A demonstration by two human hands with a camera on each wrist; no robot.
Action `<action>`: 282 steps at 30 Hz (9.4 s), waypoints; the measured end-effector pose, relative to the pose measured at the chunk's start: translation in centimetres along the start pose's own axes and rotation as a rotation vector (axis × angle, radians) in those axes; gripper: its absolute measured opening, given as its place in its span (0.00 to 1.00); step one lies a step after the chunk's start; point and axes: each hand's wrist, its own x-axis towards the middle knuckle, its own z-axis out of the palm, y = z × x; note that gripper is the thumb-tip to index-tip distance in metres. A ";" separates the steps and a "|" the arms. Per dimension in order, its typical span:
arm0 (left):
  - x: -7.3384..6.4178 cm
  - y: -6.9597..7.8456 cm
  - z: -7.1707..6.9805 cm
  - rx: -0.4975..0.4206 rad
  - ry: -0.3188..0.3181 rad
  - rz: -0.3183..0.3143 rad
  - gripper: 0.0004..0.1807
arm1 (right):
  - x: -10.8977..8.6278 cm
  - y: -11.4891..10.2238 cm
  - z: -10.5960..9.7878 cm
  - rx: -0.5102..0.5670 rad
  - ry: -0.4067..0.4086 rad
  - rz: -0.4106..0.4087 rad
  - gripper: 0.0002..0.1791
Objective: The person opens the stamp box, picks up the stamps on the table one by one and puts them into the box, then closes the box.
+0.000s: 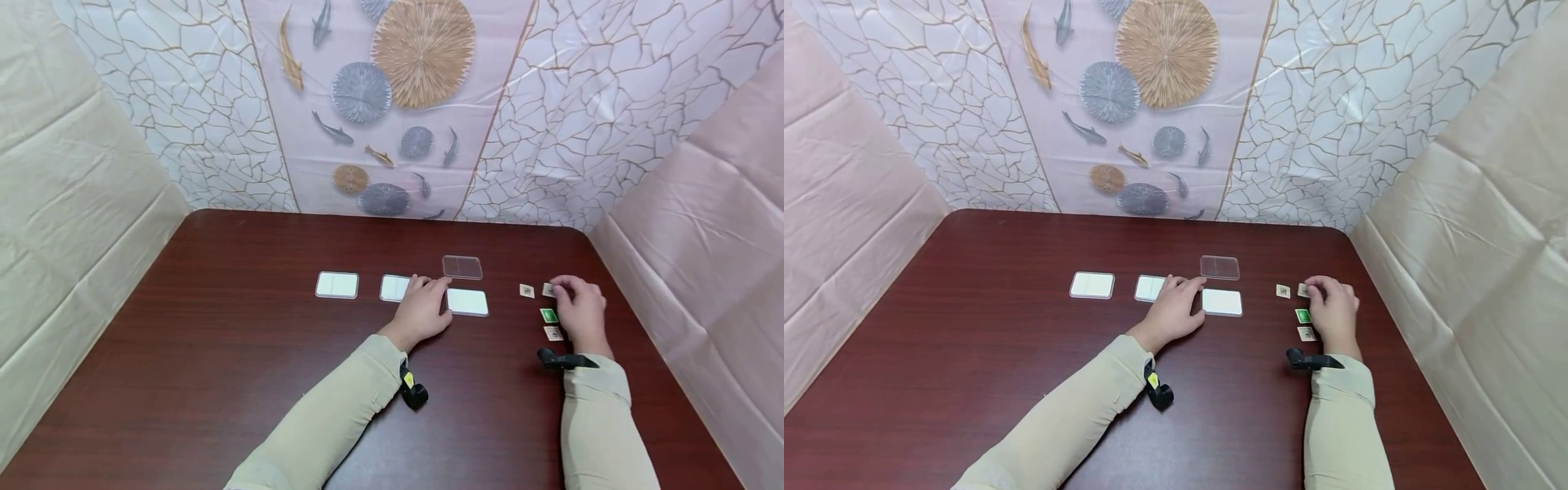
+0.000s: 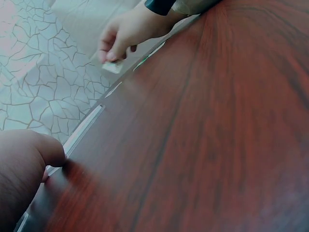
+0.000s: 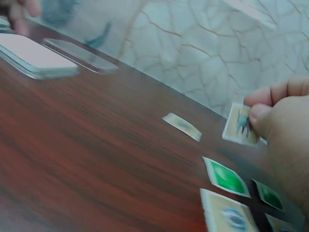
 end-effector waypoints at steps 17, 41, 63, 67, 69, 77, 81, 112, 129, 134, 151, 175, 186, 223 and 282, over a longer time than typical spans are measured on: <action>0.1 0.4 -0.2 0.006 0.000 0.009 0.35 | 0.5 1.8 -2.0 -0.292 -0.155 0.130 0.14; 0.1 -0.1 0.2 0.017 0.010 0.016 0.35 | 0.5 -1.8 1.8 -0.064 -0.068 -0.299 0.12; 0.4 -0.5 0.0 0.021 0.050 0.026 0.34 | 0.1 -6.6 5.1 -0.078 -0.456 -0.399 0.30; -0.5 -2.7 -0.9 0.021 0.115 0.090 0.33 | -0.6 -7.5 5.6 -0.050 -0.366 -0.418 0.34; -1.1 -4.6 -1.7 0.050 0.151 0.105 0.34 | -1.0 -8.9 6.5 -0.040 -0.326 -0.444 0.35; -3.4 -11.4 -4.4 0.096 0.078 0.076 0.40 | -1.7 -16.4 12.5 -0.203 -0.435 -0.532 0.39; -3.3 -12.0 -4.5 0.084 0.028 0.126 0.38 | -1.6 -17.9 13.8 -0.268 -0.481 -0.477 0.40; -4.0 -11.8 -5.0 0.036 0.016 0.137 0.49 | -1.5 -18.1 12.9 -0.109 -0.619 -0.523 0.34; -3.8 -12.0 -5.4 -0.086 0.020 0.089 0.49 | 4.3 -17.6 15.6 -0.251 -0.631 -0.315 0.35; -3.9 -11.8 -5.4 -0.075 -0.001 0.071 0.49 | 4.5 -18.1 16.3 -0.291 -0.656 -0.292 0.34; -6.4 -16.3 -6.9 -0.035 0.118 0.036 0.45 | 0.7 -22.5 17.3 -0.094 -0.537 -0.411 0.37; -9.5 -20.1 -9.2 -0.130 0.018 0.108 0.39 | -3.7 -27.5 19.6 -0.217 -0.625 -0.485 0.34; -9.4 -20.0 -9.3 -0.096 0.035 0.135 0.39 | -3.7 -27.6 19.6 -0.209 -0.643 -0.471 0.35; -9.3 -19.2 -9.0 -0.130 0.009 0.093 0.35 | -4.1 -29.5 19.0 -0.117 -0.726 -0.176 0.39; -9.1 -19.2 -8.8 0.080 0.192 0.078 0.31 | -4.0 -30.2 18.2 -0.071 -0.729 -0.068 0.37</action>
